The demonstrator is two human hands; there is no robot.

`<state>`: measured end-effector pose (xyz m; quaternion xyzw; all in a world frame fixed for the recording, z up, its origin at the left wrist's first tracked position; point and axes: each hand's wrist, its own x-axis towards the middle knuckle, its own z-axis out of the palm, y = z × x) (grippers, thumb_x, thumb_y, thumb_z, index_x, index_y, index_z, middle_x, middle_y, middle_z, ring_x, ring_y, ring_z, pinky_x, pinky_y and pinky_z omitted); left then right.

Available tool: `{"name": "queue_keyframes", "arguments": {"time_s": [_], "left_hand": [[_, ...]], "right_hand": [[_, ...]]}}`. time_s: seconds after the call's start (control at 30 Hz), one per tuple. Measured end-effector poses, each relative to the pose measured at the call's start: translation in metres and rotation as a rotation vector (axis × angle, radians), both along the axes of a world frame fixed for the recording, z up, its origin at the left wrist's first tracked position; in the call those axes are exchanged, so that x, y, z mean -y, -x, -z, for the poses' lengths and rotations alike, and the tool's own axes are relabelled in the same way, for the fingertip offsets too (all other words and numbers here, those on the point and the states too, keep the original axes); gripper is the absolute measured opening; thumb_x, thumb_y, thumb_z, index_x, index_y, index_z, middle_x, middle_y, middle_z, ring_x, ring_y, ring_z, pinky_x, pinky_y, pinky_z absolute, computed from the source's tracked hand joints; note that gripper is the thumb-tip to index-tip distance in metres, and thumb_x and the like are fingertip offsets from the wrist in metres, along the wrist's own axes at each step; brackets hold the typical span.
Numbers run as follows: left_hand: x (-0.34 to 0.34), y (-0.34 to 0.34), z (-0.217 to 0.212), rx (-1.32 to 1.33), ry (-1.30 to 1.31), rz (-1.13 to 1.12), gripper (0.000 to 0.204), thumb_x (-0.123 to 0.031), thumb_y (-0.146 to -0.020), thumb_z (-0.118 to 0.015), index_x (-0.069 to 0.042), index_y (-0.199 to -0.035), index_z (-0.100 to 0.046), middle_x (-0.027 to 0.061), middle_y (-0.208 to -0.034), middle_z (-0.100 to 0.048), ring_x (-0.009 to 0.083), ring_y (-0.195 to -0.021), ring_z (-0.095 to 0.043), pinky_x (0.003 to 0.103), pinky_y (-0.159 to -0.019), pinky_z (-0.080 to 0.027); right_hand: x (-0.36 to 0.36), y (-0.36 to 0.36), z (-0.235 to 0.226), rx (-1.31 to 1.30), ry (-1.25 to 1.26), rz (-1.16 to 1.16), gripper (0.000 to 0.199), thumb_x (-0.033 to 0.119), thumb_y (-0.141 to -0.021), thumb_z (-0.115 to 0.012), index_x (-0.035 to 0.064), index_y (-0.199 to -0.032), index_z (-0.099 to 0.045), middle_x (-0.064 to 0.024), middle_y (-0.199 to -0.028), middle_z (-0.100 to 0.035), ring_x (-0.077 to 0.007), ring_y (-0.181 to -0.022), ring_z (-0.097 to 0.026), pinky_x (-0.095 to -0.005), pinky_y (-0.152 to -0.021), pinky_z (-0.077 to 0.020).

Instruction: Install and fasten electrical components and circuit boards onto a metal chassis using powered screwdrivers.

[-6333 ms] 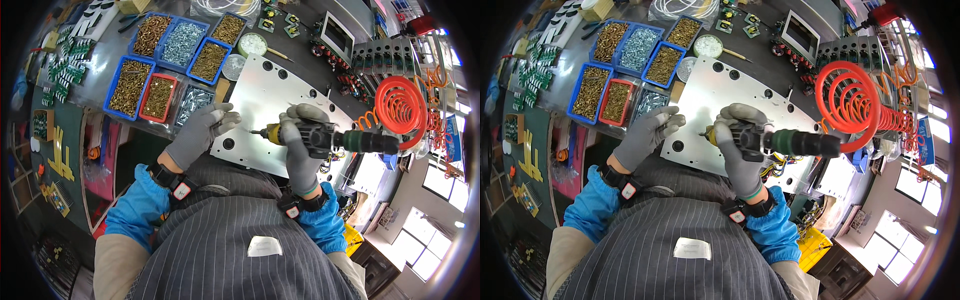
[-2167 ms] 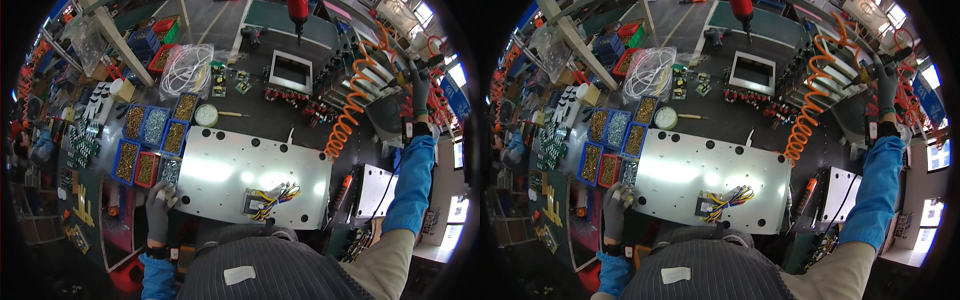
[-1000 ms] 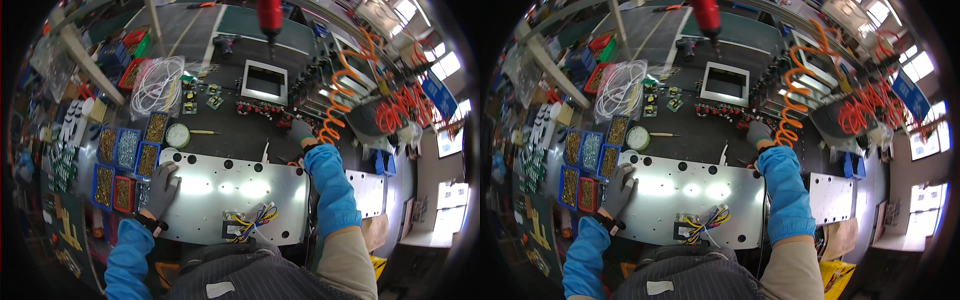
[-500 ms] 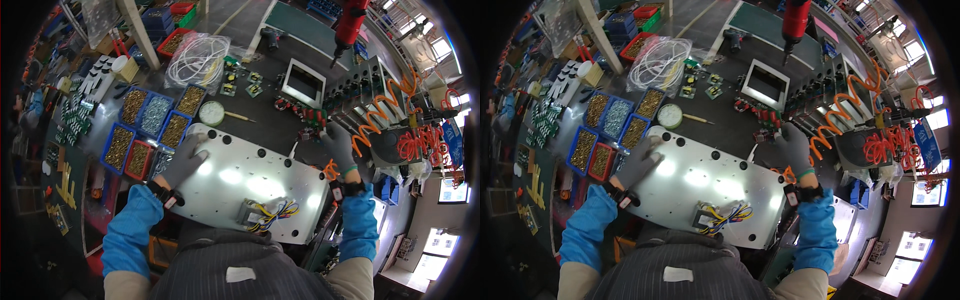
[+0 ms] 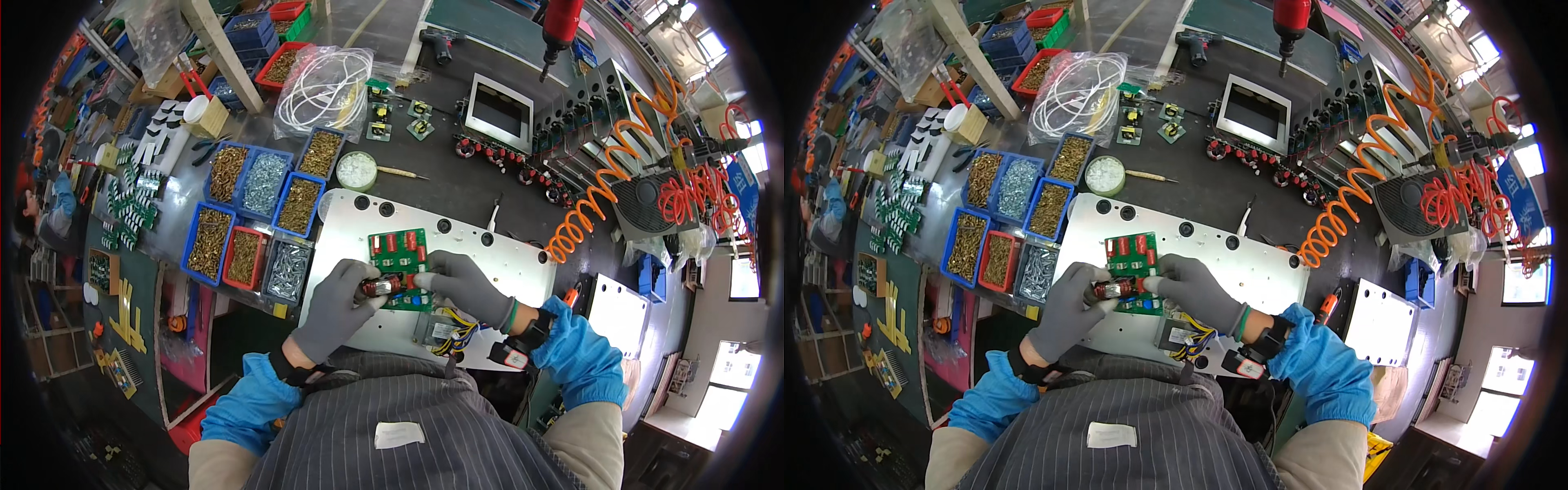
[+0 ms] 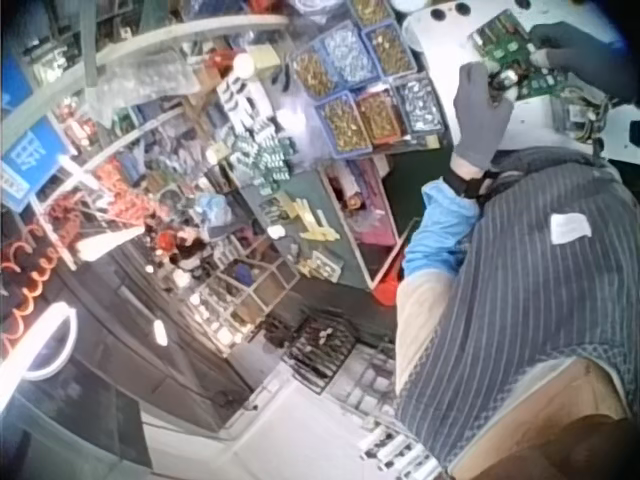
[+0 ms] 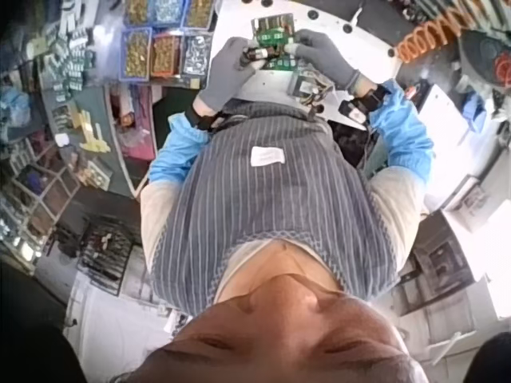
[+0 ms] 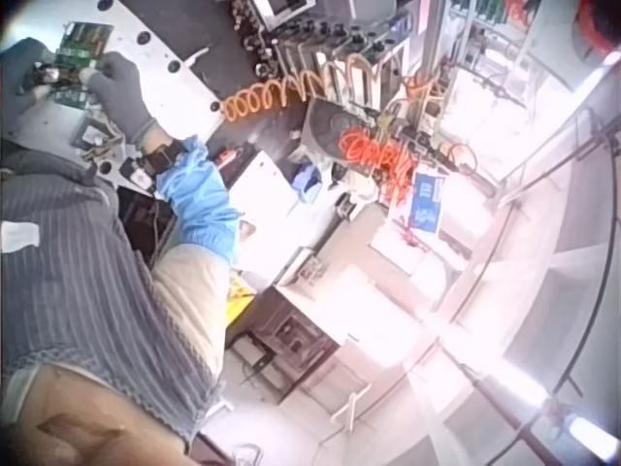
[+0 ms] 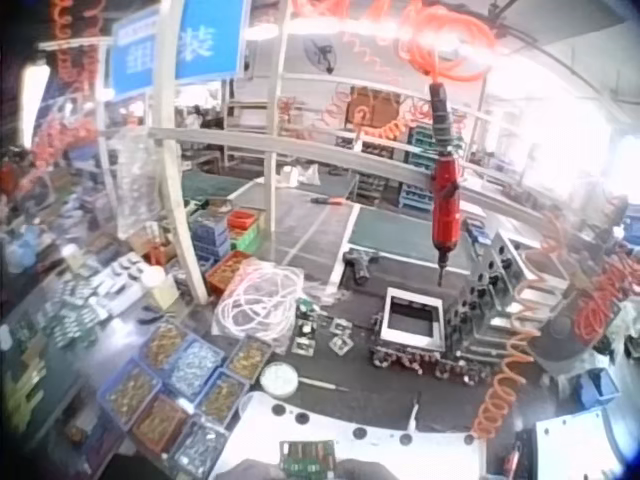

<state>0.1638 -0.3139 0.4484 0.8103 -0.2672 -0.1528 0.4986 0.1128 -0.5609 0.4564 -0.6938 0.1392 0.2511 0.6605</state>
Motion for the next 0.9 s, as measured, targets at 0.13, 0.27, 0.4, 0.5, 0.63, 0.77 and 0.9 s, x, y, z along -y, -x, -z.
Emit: {"name": "queue_keyframes", "arguments": {"time_s": [0.13, 0.27, 0.4, 0.5, 0.63, 0.77, 0.9], "left_hand": [[-0.019, -0.014, -0.002, 0.181, -0.135, 0.097, 0.033, -0.007, -0.075, -0.075, -0.006, -0.107, -0.063, 0.0096, -0.099, -0.062, 0.0246, -0.075, -0.066, 0.034, -0.065, -0.055], [-0.027, -0.028, 0.001, 0.301, -0.225, 0.213, 0.032, -0.009, -0.073, -0.073, -0.010, -0.103, -0.063, 0.0088, -0.098, -0.063, 0.0303, -0.080, -0.067, 0.040, -0.066, -0.055], [-0.017, -0.030, 0.010, 0.314, -0.301, 0.307, 0.036, -0.010, -0.072, -0.075, -0.009, -0.106, -0.063, 0.0103, -0.100, -0.063, 0.0297, -0.080, -0.067, 0.039, -0.068, -0.056], [-0.008, -0.028, 0.014, 0.302, -0.314, 0.302, 0.036, -0.009, -0.071, -0.075, -0.008, -0.105, -0.063, 0.0105, -0.101, -0.063, 0.0306, -0.081, -0.068, 0.040, -0.068, -0.056], [-0.002, -0.028, 0.016, 0.284, -0.274, 0.283, 0.037, -0.010, -0.071, -0.076, -0.009, -0.105, -0.063, 0.0103, -0.101, -0.063, 0.0307, -0.081, -0.068, 0.039, -0.069, -0.056], [-0.003, -0.030, 0.018, 0.292, -0.310, 0.273, 0.036, -0.010, -0.071, -0.076, -0.009, -0.105, -0.063, 0.0098, -0.100, -0.063, 0.0304, -0.083, -0.068, 0.039, -0.069, -0.057], [-0.004, -0.030, 0.021, 0.303, -0.314, 0.262, 0.035, -0.010, -0.072, -0.075, -0.010, -0.104, -0.063, 0.0085, -0.100, -0.063, 0.0299, -0.084, -0.068, 0.039, -0.069, -0.056]], "right_hand": [[0.022, -0.008, 0.003, 0.052, 0.150, -0.160, 0.043, 0.026, -0.091, -0.067, -0.0003, -0.125, -0.063, -0.0067, -0.089, -0.068, -0.0119, -0.079, -0.062, -0.0287, -0.072, -0.0512], [0.056, -0.011, -0.001, 0.100, 0.299, -0.062, 0.043, 0.022, -0.092, -0.065, 0.0026, -0.130, -0.061, -0.0093, -0.095, -0.070, -0.0135, -0.083, -0.066, -0.0283, -0.075, -0.0532], [0.064, -0.001, -0.002, 0.071, 0.201, 0.042, 0.041, 0.019, -0.094, -0.063, -0.0006, -0.129, -0.061, -0.0073, -0.095, -0.069, -0.0109, -0.083, -0.065, -0.0276, -0.076, -0.0527], [0.065, 0.003, -0.002, 0.071, 0.186, 0.029, 0.040, 0.017, -0.094, -0.061, -0.0029, -0.129, -0.061, -0.0072, -0.096, -0.069, -0.0103, -0.084, -0.064, -0.0265, -0.077, -0.0523], [0.068, 0.003, -0.001, 0.058, 0.200, -0.024, 0.042, 0.017, -0.095, -0.059, -0.0027, -0.132, -0.057, -0.0052, -0.105, -0.068, -0.0108, -0.090, -0.064, -0.0263, -0.077, -0.0524], [0.070, -0.001, 0.002, 0.089, 0.189, -0.004, 0.040, 0.015, -0.095, -0.060, -0.0032, -0.131, -0.059, -0.0060, -0.102, -0.069, -0.0102, -0.087, -0.064, -0.0262, -0.078, -0.0523], [0.067, -0.007, 0.003, 0.104, 0.182, 0.018, 0.037, 0.014, -0.095, -0.061, -0.0040, -0.128, -0.061, -0.0066, -0.098, -0.069, -0.0095, -0.085, -0.064, -0.0263, -0.078, -0.0524]]}}
